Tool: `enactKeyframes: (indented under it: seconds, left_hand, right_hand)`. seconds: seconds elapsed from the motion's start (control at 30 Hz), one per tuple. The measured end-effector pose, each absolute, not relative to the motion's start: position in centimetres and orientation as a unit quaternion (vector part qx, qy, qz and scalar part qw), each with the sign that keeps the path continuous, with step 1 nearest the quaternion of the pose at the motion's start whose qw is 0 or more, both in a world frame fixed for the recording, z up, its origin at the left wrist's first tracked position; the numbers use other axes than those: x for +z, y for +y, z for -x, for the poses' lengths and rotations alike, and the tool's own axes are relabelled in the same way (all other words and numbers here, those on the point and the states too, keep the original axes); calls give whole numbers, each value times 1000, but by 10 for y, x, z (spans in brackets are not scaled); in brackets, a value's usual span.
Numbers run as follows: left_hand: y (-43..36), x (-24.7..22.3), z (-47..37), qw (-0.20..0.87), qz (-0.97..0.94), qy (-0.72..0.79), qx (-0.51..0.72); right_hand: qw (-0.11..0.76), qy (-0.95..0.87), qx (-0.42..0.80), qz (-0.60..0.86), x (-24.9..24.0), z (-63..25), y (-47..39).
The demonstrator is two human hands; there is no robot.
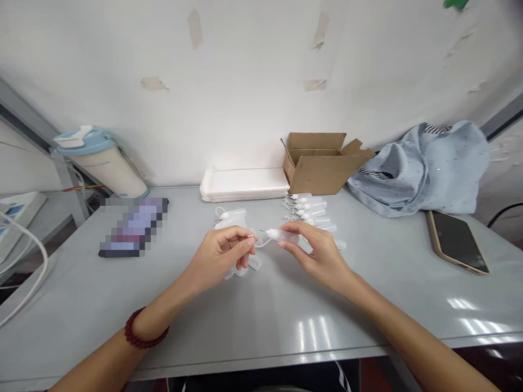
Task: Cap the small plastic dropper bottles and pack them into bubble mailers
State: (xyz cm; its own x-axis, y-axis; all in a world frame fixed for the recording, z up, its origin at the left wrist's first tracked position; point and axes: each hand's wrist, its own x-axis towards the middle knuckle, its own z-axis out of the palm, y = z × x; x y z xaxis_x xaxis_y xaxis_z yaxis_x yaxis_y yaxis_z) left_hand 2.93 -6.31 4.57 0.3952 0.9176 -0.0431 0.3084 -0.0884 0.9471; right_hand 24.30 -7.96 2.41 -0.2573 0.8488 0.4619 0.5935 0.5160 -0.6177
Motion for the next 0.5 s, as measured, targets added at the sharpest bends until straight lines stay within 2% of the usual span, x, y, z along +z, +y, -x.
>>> enactKeyframes:
  seconds: [0.2, 0.5]
  left_hand:
    - [-67, 43, -26, 542, -649, 434, 311]
    - [-68, 43, -28, 542, -652, 438, 298]
  right_hand:
    - [381, -792, 155, 452, 24, -241, -82]
    - [373, -803, 160, 436, 24, -239, -84]
